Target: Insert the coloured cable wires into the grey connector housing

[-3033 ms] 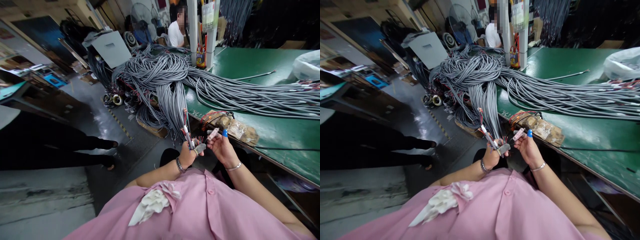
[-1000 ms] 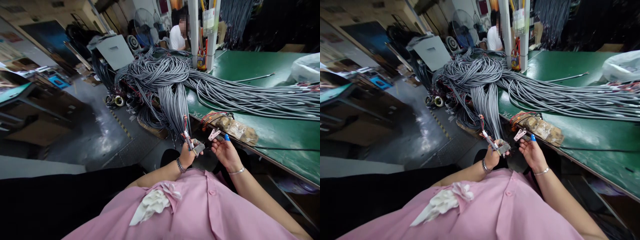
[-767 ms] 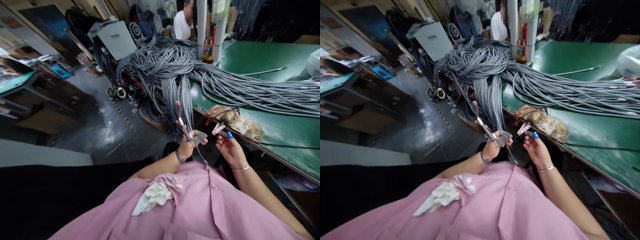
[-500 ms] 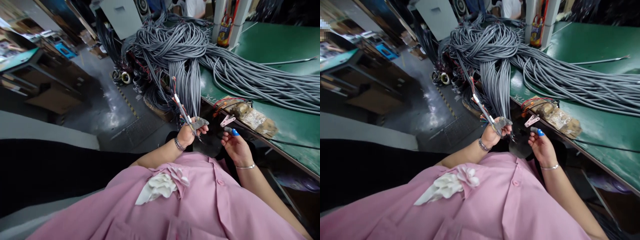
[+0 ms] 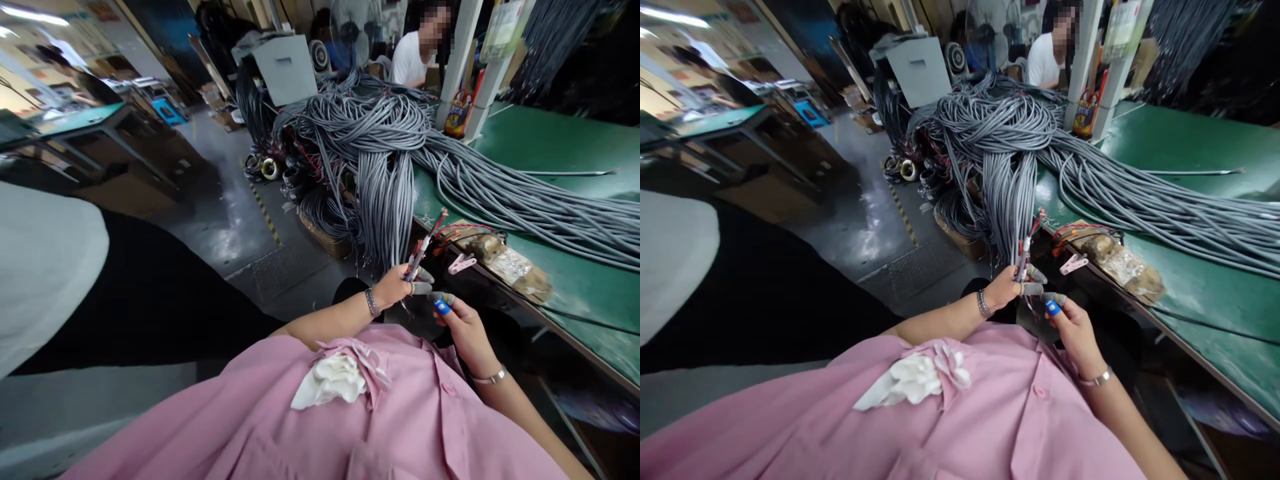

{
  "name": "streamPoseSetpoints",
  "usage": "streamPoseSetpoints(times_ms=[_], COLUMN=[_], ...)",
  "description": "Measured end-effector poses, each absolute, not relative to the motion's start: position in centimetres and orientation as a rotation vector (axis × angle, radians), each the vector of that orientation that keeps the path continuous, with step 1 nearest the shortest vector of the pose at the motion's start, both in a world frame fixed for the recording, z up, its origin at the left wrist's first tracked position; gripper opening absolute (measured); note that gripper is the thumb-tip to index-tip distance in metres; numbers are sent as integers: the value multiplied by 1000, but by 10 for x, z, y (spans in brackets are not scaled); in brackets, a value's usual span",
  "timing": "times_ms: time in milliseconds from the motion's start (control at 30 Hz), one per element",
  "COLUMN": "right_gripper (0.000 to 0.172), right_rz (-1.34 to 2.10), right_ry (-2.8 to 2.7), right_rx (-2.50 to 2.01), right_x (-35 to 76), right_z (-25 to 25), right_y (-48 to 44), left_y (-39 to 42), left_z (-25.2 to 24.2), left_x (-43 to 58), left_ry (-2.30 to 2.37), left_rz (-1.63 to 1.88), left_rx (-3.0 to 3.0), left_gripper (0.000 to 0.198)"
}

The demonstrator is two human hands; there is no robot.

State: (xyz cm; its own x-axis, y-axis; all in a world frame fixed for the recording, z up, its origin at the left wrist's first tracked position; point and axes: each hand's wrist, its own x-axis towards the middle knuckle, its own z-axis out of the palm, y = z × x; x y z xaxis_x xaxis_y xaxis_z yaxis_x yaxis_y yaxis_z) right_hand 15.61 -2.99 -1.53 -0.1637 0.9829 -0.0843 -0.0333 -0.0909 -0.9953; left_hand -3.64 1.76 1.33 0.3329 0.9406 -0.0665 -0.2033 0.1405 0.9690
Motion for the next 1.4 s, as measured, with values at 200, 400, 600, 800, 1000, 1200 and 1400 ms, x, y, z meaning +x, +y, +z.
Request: streamPoseSetpoints(times_ms=[200, 400, 600, 800, 1000, 1200, 1400], right_gripper=[25, 31, 24, 10, 12, 22, 24], right_rz=[1246, 1199, 1207, 1093, 990, 945, 899], right_ry=[-1306, -1562, -1504, -1448, -1426, -1355, -1396], right_rx=[-1072, -933, -926, -994, -1158, -1256, -1275], right_x=[150, 135, 133, 140, 165, 189, 193], right_z=[11, 41, 38, 27, 7, -13, -22], right_y=[-31, -23, -30, -40, -40, -34, -28], left_y=[15, 13, 8, -3, -12, -6, 0], left_z=[17, 22, 26, 38, 32, 24, 29], left_x=[-33, -27, -39, -59, -93, -129, -115], left_ry=[808, 847, 800, 653, 734, 910, 929], left_rz=[935, 932, 845, 802, 1015, 1134, 1051], left_rx=[1193, 1572, 1763, 1681, 1296, 1239, 1227], left_gripper=[47, 28, 31, 31, 44, 47, 50])
